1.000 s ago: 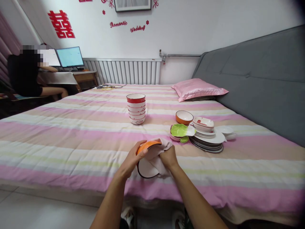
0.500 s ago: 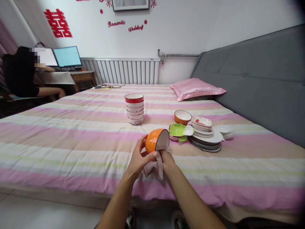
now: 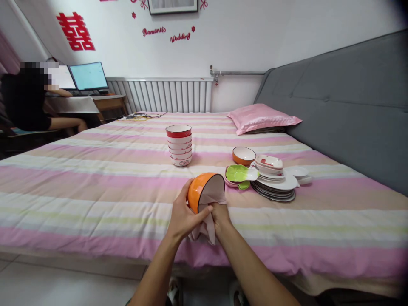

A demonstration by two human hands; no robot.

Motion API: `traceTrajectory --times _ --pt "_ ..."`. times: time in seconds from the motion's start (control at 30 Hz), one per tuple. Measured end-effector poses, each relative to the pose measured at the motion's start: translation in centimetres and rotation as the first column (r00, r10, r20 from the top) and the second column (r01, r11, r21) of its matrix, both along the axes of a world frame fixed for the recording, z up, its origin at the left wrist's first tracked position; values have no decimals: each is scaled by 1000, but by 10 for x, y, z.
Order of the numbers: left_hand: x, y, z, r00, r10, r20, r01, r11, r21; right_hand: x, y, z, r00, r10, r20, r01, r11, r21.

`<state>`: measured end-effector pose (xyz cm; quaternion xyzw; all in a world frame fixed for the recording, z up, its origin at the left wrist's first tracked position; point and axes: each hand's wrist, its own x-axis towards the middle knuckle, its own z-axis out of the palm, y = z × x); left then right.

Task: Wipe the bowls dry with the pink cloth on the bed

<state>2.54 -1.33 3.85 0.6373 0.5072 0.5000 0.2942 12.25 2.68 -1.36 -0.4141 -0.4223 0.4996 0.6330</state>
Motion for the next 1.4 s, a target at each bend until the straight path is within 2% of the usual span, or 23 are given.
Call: traceTrajectory --times 0.13,0.2,0.4,0.6,0.73,0.87,1.07,1.4 --pt "-5 0 3 997 -64 47 63 998 5 4 -3 8 990 -24 -138 -1 983 -183" --pt "-7 0 4 995 -80 66 80 997 -4 6 -4 10 984 -46 -169 10 978 -209" --pt "-13 -1 10 993 -98 69 100 995 -31 11 -3 15 995 -79 -59 72 991 -113" --pt "-18 -2 15 988 -125 86 129 991 -36 14 -2 16 998 -58 16 59 998 -34" --pt "-22 -3 18 987 -138 76 142 989 -50 16 -2 14 997 -6 77 10 999 -48" --pt "-26 -2 21 984 -166 66 173 977 -127 20 -2 12 983 22 181 -15 999 -40" --pt "-29 -1 19 977 -193 91 209 953 -219 25 1 9 943 56 328 -84 994 71" --pt "-31 -4 18 959 -256 122 283 896 -343 31 2 7 892 200 405 -258 961 95"
